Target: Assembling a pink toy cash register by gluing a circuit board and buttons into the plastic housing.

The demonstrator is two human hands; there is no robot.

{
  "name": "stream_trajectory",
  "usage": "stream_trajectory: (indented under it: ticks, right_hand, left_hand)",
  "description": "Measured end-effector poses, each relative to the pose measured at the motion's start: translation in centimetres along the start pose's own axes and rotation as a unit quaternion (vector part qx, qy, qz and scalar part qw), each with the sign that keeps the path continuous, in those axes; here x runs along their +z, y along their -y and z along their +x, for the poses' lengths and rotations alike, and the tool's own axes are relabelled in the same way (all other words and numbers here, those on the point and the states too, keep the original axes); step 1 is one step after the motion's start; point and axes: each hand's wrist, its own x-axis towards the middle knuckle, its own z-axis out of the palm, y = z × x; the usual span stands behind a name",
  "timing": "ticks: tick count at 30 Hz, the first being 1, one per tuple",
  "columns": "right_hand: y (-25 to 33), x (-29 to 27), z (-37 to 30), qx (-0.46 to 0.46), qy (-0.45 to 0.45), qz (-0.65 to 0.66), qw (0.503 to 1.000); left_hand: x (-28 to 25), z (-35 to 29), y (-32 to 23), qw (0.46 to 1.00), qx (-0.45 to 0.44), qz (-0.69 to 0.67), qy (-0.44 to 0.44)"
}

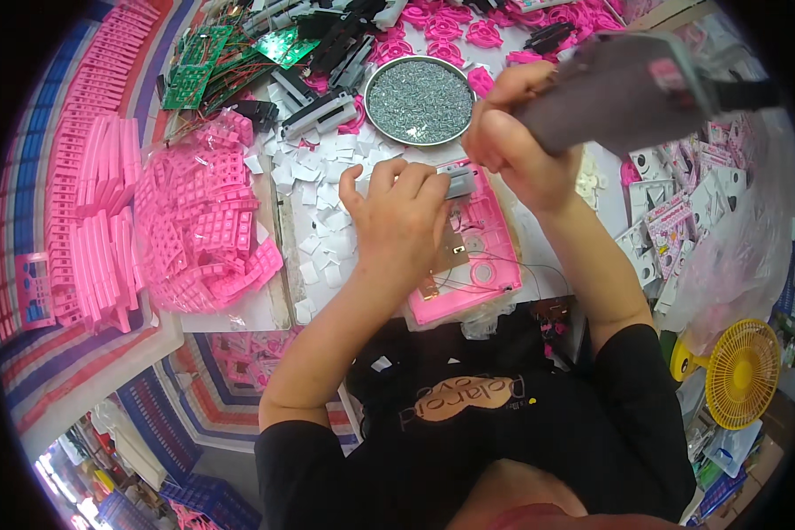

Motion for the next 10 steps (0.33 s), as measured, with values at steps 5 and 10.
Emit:
stream_trajectory:
  ticks: [5,10]
  right_hand:
    - [-1.7,0.2,-0.5,-0.005,0.013,-0.129,0.992]
    - [-1.5,0.1,-0.1,-0.049,0.033,-0.187,0.981]
  left_hand:
    - [0.6,-0.1,0.1,1.000,-0.003,-0.019,-0.011]
    - [0.5,0.7,0.8,0.998,-0.007,-0.059,-0.001]
